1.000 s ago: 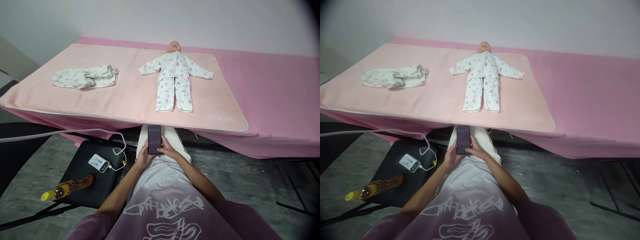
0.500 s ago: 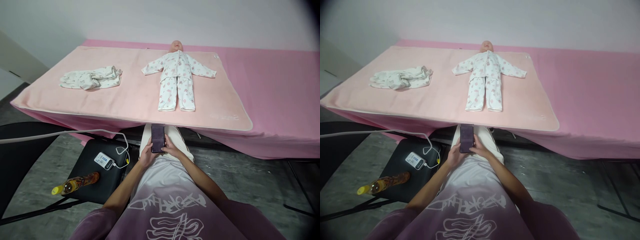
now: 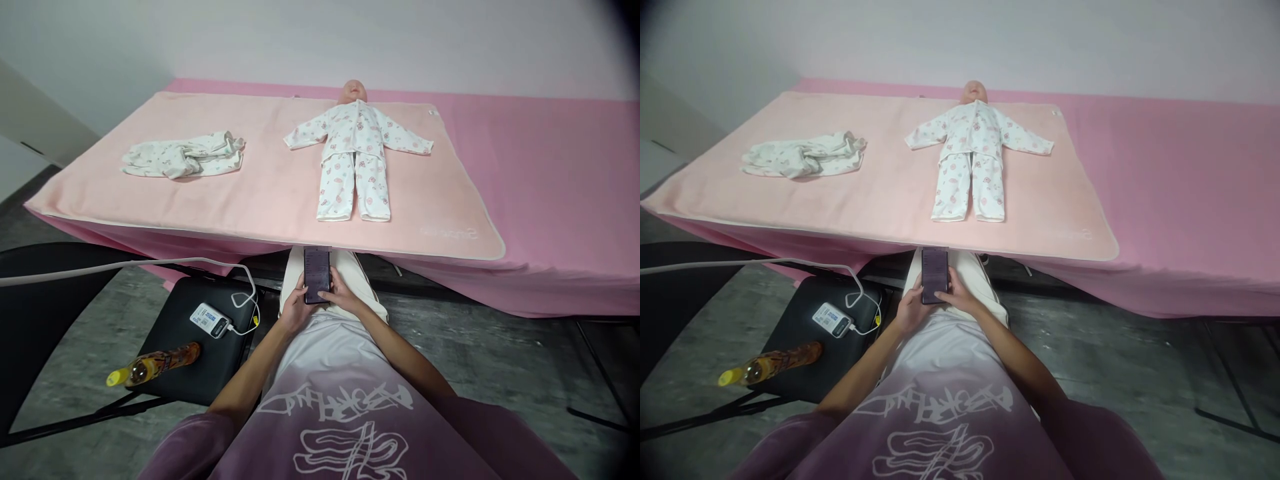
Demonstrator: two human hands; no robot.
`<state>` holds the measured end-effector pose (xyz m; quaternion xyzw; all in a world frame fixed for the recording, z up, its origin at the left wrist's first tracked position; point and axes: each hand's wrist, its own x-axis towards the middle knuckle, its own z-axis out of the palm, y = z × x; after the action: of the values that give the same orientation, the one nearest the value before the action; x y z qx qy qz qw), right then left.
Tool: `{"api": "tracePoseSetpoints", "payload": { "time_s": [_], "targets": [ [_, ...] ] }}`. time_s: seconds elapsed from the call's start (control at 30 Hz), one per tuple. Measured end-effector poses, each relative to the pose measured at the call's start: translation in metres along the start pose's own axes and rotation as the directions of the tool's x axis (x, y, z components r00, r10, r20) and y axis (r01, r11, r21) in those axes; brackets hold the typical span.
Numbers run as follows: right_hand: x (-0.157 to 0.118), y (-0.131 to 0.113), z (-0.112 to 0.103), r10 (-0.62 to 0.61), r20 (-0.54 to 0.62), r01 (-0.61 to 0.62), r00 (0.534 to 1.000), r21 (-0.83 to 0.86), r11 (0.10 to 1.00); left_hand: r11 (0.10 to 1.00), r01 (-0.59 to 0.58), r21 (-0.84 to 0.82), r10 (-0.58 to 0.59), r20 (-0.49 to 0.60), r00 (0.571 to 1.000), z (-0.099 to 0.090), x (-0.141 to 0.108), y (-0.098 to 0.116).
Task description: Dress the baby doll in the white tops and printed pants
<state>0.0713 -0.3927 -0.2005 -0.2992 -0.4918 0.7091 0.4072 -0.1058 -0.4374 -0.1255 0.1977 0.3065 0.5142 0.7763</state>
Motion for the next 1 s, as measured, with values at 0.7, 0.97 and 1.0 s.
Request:
{"api": "tracePoseSetpoints", "payload": {
  "time_s": [0.7,0.97,1.0],
  "targets": [
    [-0.002,-0.025,0.004,0.037,-0.062,-0.035,0.997,0.042,0.998,0.993,0.01,0.113,-0.007,-0.03,1.0,-0.003,0.0,-0.002],
    [-0.005,-0.024,0.002,0.071,0.014,-0.071,0.997,0.032,0.997,0.991,0.018,0.136,-0.019,0.007,1.0,0.0,-0.003,0.004],
    [-0.005,-0.023,0.002,0.066,0.021,-0.067,0.998,0.031,0.997,0.99,0.017,0.14,-0.018,0.008,1.0,0.001,-0.004,0.005]
  ]
}}
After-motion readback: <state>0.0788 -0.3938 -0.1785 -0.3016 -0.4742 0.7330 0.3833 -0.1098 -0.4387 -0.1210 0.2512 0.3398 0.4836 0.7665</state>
